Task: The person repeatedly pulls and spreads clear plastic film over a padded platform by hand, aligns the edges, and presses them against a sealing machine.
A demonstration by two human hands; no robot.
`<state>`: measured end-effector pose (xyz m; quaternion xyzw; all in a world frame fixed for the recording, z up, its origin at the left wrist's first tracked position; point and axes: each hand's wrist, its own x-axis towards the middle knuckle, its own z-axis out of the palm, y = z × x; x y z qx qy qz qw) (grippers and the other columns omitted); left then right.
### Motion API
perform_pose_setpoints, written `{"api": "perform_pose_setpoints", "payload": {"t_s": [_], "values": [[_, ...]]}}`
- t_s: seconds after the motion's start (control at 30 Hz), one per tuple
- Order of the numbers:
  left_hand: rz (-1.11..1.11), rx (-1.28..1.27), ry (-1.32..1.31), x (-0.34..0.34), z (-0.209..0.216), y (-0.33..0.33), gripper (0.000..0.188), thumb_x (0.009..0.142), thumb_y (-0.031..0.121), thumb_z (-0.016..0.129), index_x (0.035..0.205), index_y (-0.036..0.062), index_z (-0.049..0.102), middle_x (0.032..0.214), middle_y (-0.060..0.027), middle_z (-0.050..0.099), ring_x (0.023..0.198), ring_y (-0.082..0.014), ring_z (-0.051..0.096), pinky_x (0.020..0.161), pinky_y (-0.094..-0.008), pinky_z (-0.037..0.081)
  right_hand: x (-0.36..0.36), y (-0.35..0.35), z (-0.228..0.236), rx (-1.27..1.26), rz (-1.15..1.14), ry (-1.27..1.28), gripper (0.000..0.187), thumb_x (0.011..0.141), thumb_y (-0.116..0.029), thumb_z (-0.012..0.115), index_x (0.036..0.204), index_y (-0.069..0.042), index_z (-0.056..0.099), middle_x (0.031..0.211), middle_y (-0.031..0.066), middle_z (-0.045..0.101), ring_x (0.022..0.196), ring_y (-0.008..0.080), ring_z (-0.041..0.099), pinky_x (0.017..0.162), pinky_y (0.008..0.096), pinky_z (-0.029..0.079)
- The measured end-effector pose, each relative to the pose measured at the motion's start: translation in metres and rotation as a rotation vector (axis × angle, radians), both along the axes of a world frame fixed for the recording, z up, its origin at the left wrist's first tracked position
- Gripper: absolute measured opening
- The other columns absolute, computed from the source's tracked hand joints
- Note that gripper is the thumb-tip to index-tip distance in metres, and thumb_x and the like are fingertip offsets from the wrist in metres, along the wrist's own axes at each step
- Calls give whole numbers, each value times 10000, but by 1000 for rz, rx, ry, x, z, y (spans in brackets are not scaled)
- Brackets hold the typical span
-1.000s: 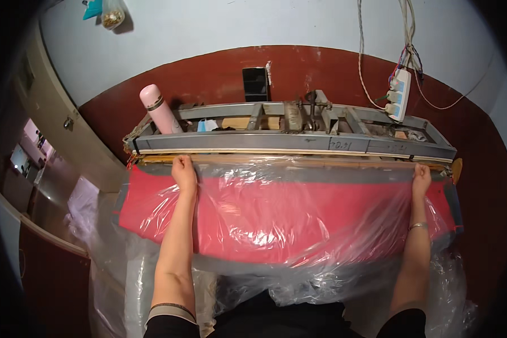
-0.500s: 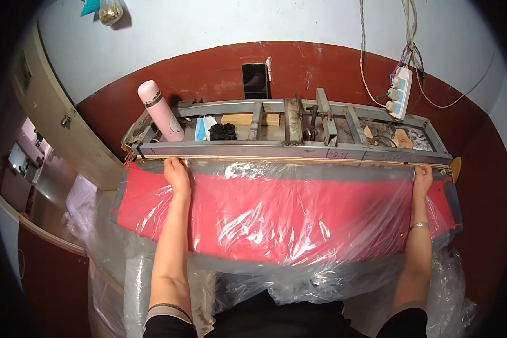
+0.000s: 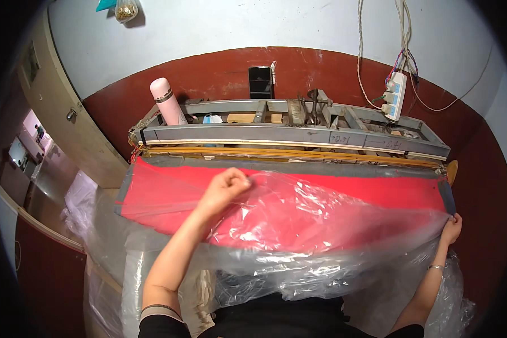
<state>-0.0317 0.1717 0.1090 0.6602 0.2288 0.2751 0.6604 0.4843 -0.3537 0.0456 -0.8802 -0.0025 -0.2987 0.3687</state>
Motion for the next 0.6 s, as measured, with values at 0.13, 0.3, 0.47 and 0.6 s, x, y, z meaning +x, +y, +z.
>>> {"api": "perform_pose_setpoints", "payload": {"t_s": [0.13, 0.3, 0.47, 0.6], "values": [[-132, 13, 53, 20, 24, -31, 66, 858, 86, 621, 875, 44, 574, 707, 70, 518, 636, 0, 432, 576, -154, 358, -40, 70, 30, 53, 340, -314, 296, 853, -79, 577, 1136, 0, 554, 1096, 142, 583, 981, 233, 574, 879, 326, 439], [-176, 105, 51, 17, 48, -53, 78, 858, 87, 625, 851, 38, 565, 697, 76, 490, 621, 3, 408, 562, -160, 345, -210, 251, 95, 148, 1229, 77, 315, 772, -65, 666, 1074, -21, 587, 1004, 56, 581, 880, 124, 548, 743, 243, 455], [-143, 241, 60, 7, 53, -62, 97, 845, 81, 630, 811, 43, 547, 680, 75, 468, 614, -6, 399, 547, -175, 343, -319, 335, 101, 265, 1807, 697, 306, 763, -43, 694, 1058, -9, 619, 911, 40, 636, 790, 75, 574, 652, 203, 455], [-51, 442, 95, -3, 57, -66, 129, 809, 75, 646, 778, 38, 526, 634, 45, 452, 571, -27, 386, 499, -204, 332, -338, 342, 96, 227, 1811, 828, 238, 768, -40, 699, 997, 1, 648, 849, 29, 642, 738, 52, 561, 619, 192, 466]]}}
